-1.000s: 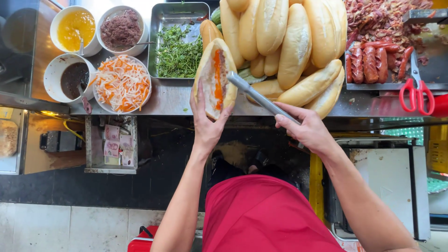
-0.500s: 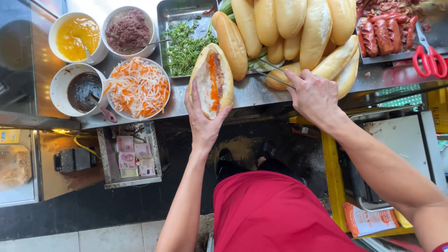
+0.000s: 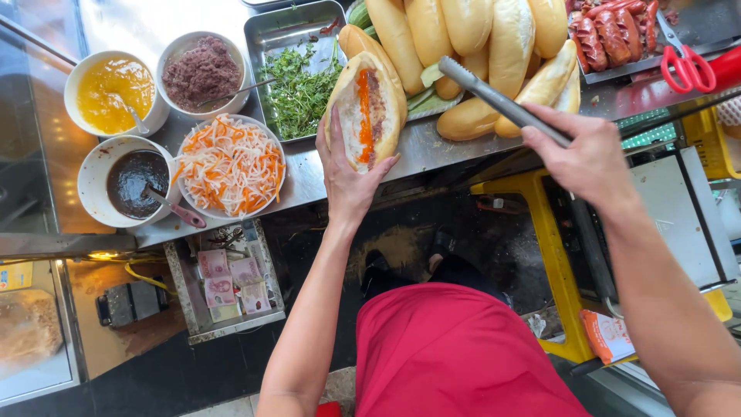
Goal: Prepare banh mi sandwiches by frying sausages, assembling ingredients like pate and sauces, and heating the final product.
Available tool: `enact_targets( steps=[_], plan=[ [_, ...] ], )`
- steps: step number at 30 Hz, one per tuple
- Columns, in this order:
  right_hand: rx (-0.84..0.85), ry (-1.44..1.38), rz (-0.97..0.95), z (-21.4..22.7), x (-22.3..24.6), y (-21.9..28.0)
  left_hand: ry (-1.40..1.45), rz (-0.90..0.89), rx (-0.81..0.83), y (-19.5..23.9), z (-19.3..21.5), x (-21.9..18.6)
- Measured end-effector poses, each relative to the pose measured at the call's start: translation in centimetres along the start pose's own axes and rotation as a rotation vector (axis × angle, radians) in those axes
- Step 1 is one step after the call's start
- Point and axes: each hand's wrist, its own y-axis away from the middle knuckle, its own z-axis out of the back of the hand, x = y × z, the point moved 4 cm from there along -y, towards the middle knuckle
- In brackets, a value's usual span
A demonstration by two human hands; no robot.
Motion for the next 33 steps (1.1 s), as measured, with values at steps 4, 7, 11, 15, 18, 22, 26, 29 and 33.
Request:
enact_targets(
  steps=[4,7,11,15,18,22,26,29,33],
  plan=[
    [0.167,-0.284,-0.007,4.6,1.4,-0.5,-0.046,-0.037,0.073,-1.8,-0.2,-0.4],
    [0.243,-0.177,0.000,5.4,0.5,-1.2,-0.047,-0.057,0.173,-2.1,-0.9,-1.9],
    [0.245,-0.011,0.037,4.5,1.2,-1.6,0.049,-0.095,0.336,-1.9,-2.7,-6.3],
    [0.112,0.093,-0.036,7.7,-2.1,-0.9,0.072,-0.121,0.298,-2.5,-5.5,-7.8],
    [-0.033,0.008,-0.198,10.0,-10.1,-1.4,0.075,-0.119,0.298,-3.4,-8.2,-9.5],
    [-0.312,0.319,-0.278,10.4,-23.9,-3.7,0.145,-0.148,0.349,-3.8,-14.7,-12.0],
    [-0.322,0.370,-0.402,9.2,-28.4,-8.0,0.175,-0.116,0.387,-4.5,-22.3,-13.3],
    [-0.262,0.343,-0.429,8.7,-32.5,-10.7,0.135,-0.097,0.373,-5.2,-27.0,-13.5],
    [-0.218,0.304,-0.395,9.7,-35.3,-11.4,0.118,-0.094,0.347,-5.7,-31.2,-13.6]
  ],
)
